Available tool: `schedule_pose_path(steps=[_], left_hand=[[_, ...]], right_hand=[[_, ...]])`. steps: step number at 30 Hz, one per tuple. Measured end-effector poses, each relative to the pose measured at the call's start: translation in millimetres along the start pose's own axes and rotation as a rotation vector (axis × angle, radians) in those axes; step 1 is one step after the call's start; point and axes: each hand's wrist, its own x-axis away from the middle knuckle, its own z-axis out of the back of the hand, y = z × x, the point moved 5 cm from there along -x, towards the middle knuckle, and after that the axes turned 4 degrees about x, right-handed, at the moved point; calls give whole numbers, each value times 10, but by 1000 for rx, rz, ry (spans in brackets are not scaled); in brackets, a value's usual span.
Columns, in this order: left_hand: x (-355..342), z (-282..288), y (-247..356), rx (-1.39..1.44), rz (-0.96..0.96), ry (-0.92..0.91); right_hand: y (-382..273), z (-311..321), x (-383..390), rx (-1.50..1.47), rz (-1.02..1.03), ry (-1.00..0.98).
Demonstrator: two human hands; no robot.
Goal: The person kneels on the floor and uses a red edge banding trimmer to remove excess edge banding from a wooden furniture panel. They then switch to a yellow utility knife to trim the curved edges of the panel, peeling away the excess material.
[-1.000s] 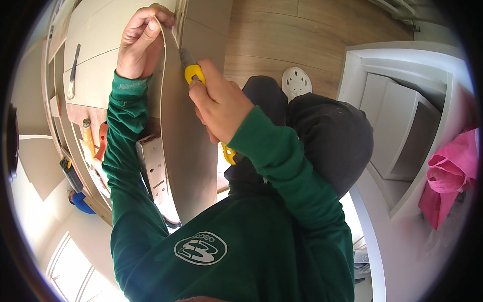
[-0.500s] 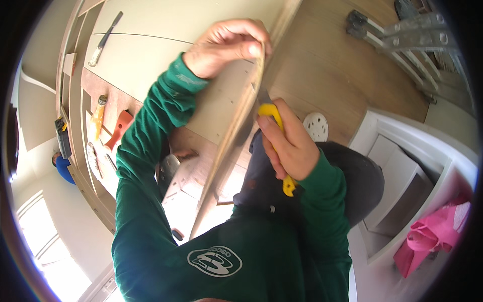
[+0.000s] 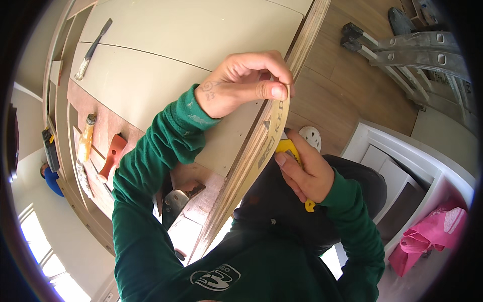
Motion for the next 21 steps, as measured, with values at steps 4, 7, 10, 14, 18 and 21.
schedule_pose_path(steps=[4, 7, 10, 14, 18, 21], left_hand=[[-2, 5, -14, 60, 21, -4], [-3, 6, -5, 56, 16, -9], [-12, 4, -5, 68, 39, -4], [-16, 0, -1, 69, 38, -5], [21, 18, -9, 121, 73, -9], [6, 72, 49, -8, -38, -71]], right_hand=[[49, -6, -15, -55, -16, -38], [43, 20, -24, -11, -31, -64], [5, 17, -43, 7, -32, -72], [-54, -11, -66, -19, -5, -67], [-61, -31, -64, -79, -1, -82], [-40, -10, -36, -46, 35, -60]])
